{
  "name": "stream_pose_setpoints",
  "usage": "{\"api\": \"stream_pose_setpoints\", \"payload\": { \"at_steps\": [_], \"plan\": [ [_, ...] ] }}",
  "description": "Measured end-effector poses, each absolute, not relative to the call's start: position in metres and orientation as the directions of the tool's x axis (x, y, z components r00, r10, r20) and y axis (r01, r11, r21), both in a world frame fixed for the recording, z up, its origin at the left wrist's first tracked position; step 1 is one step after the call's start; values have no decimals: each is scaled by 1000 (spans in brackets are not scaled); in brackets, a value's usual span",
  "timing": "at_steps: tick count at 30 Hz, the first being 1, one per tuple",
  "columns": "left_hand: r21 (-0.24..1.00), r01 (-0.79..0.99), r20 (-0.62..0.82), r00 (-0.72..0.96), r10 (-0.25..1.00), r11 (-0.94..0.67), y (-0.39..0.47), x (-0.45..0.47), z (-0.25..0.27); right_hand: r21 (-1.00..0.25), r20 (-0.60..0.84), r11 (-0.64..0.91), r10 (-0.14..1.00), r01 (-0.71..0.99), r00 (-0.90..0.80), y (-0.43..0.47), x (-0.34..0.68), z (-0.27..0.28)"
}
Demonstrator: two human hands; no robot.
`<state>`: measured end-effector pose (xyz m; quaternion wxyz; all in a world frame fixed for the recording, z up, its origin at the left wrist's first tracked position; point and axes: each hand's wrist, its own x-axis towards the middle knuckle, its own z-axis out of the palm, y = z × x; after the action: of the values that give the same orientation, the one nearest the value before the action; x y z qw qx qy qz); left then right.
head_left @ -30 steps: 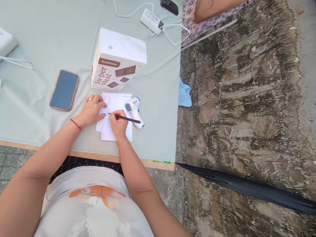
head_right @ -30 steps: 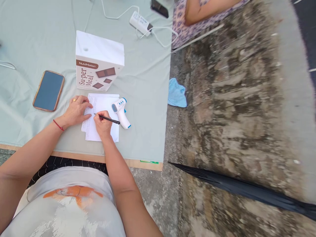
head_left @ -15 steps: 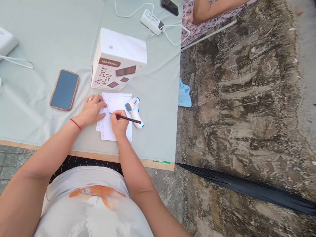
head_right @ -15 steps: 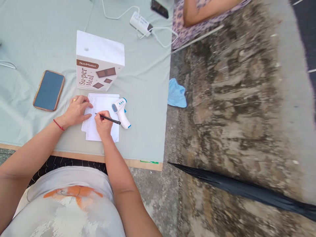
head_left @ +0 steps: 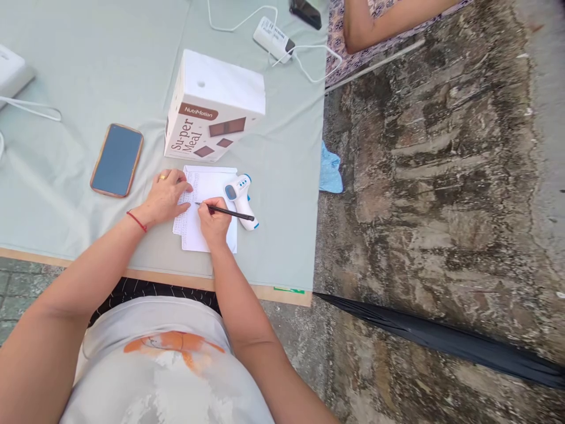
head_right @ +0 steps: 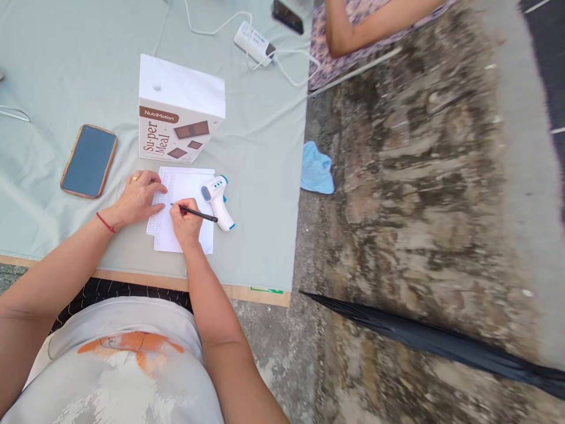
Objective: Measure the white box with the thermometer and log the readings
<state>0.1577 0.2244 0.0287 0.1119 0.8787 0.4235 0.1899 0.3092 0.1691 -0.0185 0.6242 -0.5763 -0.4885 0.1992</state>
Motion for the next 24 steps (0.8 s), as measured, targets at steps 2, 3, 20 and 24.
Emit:
{"api": "stream_pose_setpoints", "payload": {
  "at_steps": [2, 3, 20, 24],
  "plan": [
    [355, 707, 232, 568, 790, -612, 224, 158, 30, -920, 373, 253, 802, 300, 467, 169, 309, -18],
    [357, 707, 232, 566, 791, -611, 224, 158, 30, -924, 365, 245, 797, 294, 481, 168, 309, -17],
    [555, 728, 337, 246, 909, -403, 236, 150, 39, -779, 542, 339, 786, 527, 297, 161, 336, -18],
    [613, 664, 442, 161, 882, -428, 269, 147, 43, -663, 536, 355, 840, 659, 87, 161, 355, -23]
  ]
}}
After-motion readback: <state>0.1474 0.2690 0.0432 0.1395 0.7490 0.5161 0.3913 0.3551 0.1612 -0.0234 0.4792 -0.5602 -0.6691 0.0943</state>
